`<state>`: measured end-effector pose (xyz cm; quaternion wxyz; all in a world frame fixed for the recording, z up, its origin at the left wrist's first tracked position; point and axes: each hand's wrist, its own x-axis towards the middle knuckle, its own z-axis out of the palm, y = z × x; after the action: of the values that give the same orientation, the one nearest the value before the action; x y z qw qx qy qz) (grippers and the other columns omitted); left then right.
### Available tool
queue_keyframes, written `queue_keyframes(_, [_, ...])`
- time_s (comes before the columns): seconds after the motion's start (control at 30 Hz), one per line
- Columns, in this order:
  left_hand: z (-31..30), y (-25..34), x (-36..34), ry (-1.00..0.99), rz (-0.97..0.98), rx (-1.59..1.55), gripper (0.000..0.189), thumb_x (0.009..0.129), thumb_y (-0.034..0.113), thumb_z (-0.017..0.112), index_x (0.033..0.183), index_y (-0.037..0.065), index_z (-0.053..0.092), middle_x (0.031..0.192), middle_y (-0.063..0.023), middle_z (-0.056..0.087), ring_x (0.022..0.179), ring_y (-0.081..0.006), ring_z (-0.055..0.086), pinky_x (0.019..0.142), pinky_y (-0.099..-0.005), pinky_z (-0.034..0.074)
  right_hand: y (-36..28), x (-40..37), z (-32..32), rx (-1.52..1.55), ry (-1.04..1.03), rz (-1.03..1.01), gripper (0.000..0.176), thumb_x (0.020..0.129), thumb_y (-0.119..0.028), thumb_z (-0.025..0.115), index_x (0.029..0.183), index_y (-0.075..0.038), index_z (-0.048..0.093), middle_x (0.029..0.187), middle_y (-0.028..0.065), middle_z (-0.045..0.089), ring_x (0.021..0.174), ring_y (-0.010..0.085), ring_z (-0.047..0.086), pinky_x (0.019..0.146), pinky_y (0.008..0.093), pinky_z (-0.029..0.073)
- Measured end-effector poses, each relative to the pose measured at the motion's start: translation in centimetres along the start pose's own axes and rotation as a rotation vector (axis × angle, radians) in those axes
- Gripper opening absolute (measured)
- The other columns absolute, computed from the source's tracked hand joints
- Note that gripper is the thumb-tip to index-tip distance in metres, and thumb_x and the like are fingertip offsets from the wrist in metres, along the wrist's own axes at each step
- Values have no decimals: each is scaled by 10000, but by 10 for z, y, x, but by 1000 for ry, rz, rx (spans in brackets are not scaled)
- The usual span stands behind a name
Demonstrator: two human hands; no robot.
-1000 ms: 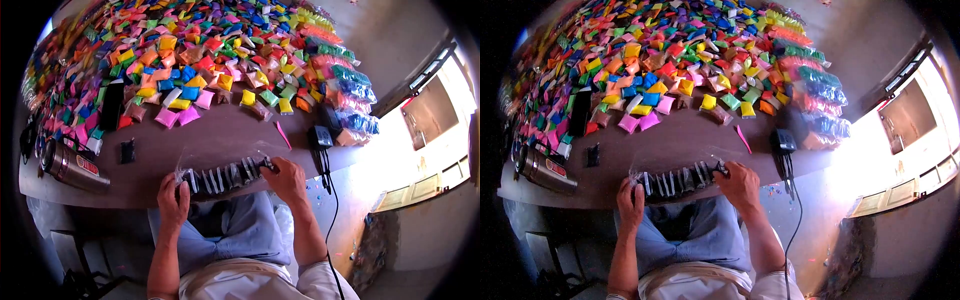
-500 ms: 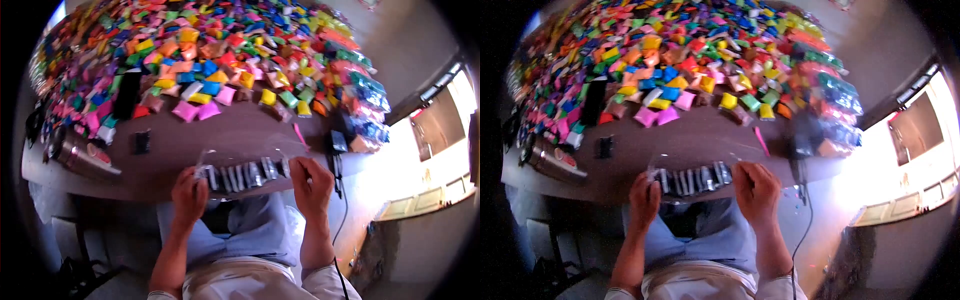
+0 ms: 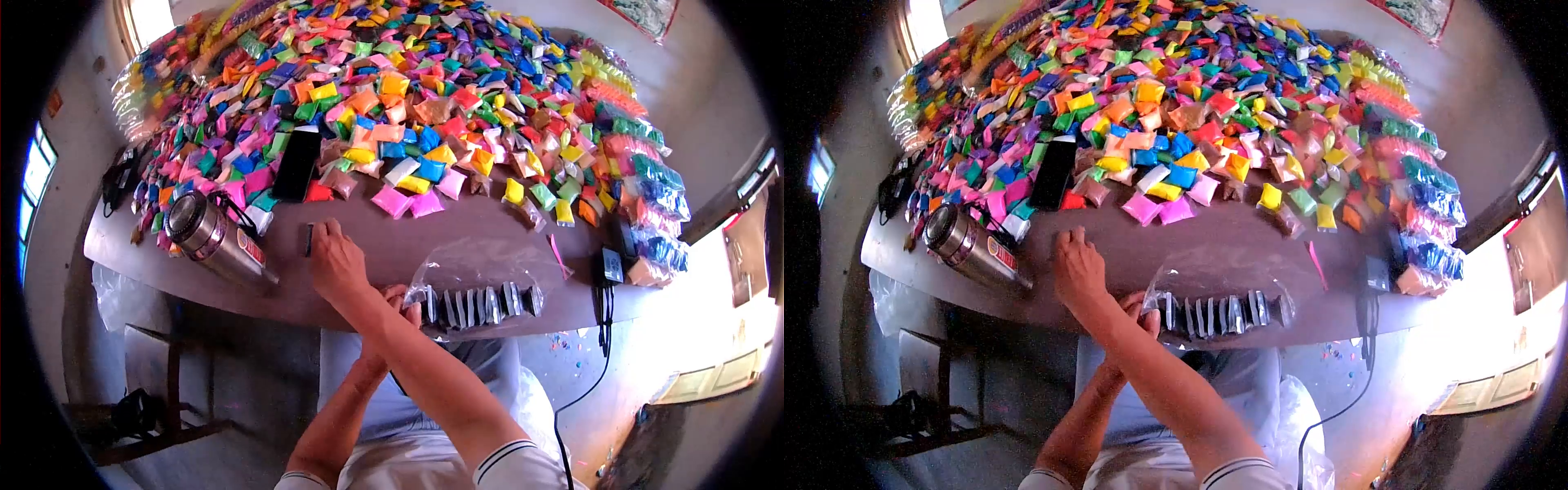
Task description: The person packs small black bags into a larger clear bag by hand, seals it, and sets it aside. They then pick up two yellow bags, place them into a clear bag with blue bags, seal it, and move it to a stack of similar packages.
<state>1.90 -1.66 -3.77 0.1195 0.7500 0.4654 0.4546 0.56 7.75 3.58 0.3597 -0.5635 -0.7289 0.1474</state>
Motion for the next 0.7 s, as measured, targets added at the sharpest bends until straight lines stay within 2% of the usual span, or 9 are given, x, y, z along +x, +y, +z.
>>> queue_keyframes(0.13, [8,-4,-6,9,-122,-123,237,855,164,642,1036,16,604,1072,-137,591,982,-293,553,896,-397,441,-7,18,22,-198,-133,189,341,789,-83,632,1119,-54,550,1083,178,563,918,336,648,746,418,547])
queue_keyframes(0.2, [-4,8,0,-30,-330,-253,233,865,153,635,1046,11,602,1103,-135,594,991,-294,565,882,-394,452,2,29,51,-212,-129,301,367,762,-137,686,1109,-70,586,1080,155,576,923,309,654,756,409,547])
queue_keyframes(0.23, [-3,8,-1,-53,-323,-277,233,865,153,635,1046,11,602,1103,-135,594,991,-294,565,882,-394,452,4,29,48,-228,-118,328,367,762,-137,686,1109,-70,586,1080,155,576,923,309,654,756,409,547])
queue_keyframes(0.3, [-3,4,-1,13,-159,54,218,867,121,628,1048,1,605,1121,-140,599,1014,-297,572,865,-398,466,2,30,39,-181,-282,211,324,749,-162,705,1047,-65,622,1066,156,587,910,319,655,745,418,541])
queue_keyframes(0.4, [7,-21,-8,56,35,-3,245,869,124,623,1072,-12,614,1126,-145,602,1037,-300,574,865,-397,468,-12,6,14,-110,-253,86,264,752,-168,706,980,-57,634,1029,176,586,888,356,648,734,430,533])
queue_keyframes(0.43, [-3,-13,-3,-32,-21,-18,258,896,162,590,1087,-10,607,1137,-137,603,1045,-289,573,884,-384,461,-18,-9,4,23,-185,55,258,763,-173,701,974,-47,622,1016,183,582,880,375,641,732,440,524])
queue_keyframes(0.53, [-24,23,7,-102,-201,50,262,921,196,558,1085,-1,612,1138,-127,604,1046,-269,575,898,-362,454,-34,-54,-83,420,-150,4,271,785,-209,709,936,-22,582,984,206,589,883,428,614,747,476,499])
queue_keyframes(0.6, [-21,19,9,-152,-213,43,254,936,202,541,1063,-2,624,1149,-121,602,1070,-249,569,931,-364,443,-27,-84,-136,420,-87,-30,290,813,-207,725,963,-8,577,911,164,618,835,329,661,714,417,503])
queue_keyframes(0.7, [17,-51,-27,-155,-128,-241,215,928,173,547,968,-25,621,1062,-157,626,932,-282,629,815,-379,507,11,-122,-203,641,-9,110,300,882,-269,686,1039,-35,583,776,111,615,680,207,615,598,343,495])
